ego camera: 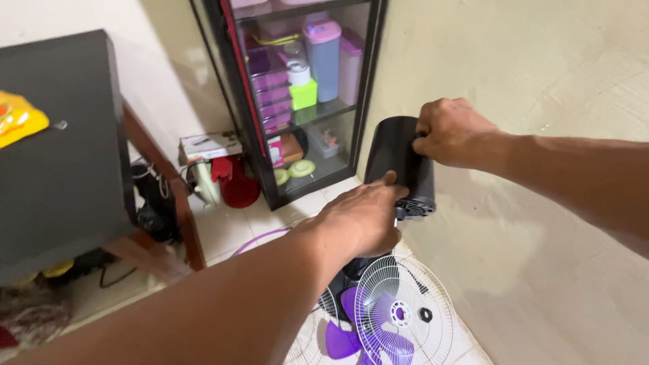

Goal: The person assembles a standing electric fan by attaching the front grille, inserting the purple fan blades, and securing the rear grille. They then remove the grilles and blades to reassemble the components in a different order.

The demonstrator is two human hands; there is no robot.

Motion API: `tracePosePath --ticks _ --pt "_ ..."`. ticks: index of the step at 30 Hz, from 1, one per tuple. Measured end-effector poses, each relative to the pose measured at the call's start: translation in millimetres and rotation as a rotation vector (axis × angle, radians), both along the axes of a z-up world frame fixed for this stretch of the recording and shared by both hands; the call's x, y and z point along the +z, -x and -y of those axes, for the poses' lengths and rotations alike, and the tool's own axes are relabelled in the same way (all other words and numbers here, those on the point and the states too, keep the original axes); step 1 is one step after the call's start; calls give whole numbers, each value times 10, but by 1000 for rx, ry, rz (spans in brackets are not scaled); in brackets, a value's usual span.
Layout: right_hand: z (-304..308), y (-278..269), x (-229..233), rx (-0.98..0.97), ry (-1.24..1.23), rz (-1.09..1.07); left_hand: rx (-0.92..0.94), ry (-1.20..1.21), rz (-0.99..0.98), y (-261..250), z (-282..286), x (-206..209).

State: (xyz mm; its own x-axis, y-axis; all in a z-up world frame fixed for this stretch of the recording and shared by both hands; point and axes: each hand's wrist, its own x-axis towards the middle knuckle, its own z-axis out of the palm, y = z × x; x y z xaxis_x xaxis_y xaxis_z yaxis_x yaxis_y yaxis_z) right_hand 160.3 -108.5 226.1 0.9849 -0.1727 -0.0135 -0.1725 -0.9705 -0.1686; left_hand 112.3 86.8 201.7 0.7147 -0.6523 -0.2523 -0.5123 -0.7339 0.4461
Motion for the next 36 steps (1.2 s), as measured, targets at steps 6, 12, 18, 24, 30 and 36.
tracePosePath --ticks 6,12,18,24,30,36 --pt "58 249 -24 -95 -40 57 21 31 -60 102 21 -41" --pt "44 418 87 -88 -26 182 16 59 -64 167 177 -77" --pt "39 111 910 -107 -949 392 -12 25 29 -268 115 -81" --pt "-53 646 802 -102 -1469 35 -33 -70 6 -488 7 20" --pt "-87 1343 232 -116 -1742 10 129 -89 -163 -79 -192 51" --pt "69 2054 -31 16 -2003 -5 356 -65 -234 469 -718 -179"
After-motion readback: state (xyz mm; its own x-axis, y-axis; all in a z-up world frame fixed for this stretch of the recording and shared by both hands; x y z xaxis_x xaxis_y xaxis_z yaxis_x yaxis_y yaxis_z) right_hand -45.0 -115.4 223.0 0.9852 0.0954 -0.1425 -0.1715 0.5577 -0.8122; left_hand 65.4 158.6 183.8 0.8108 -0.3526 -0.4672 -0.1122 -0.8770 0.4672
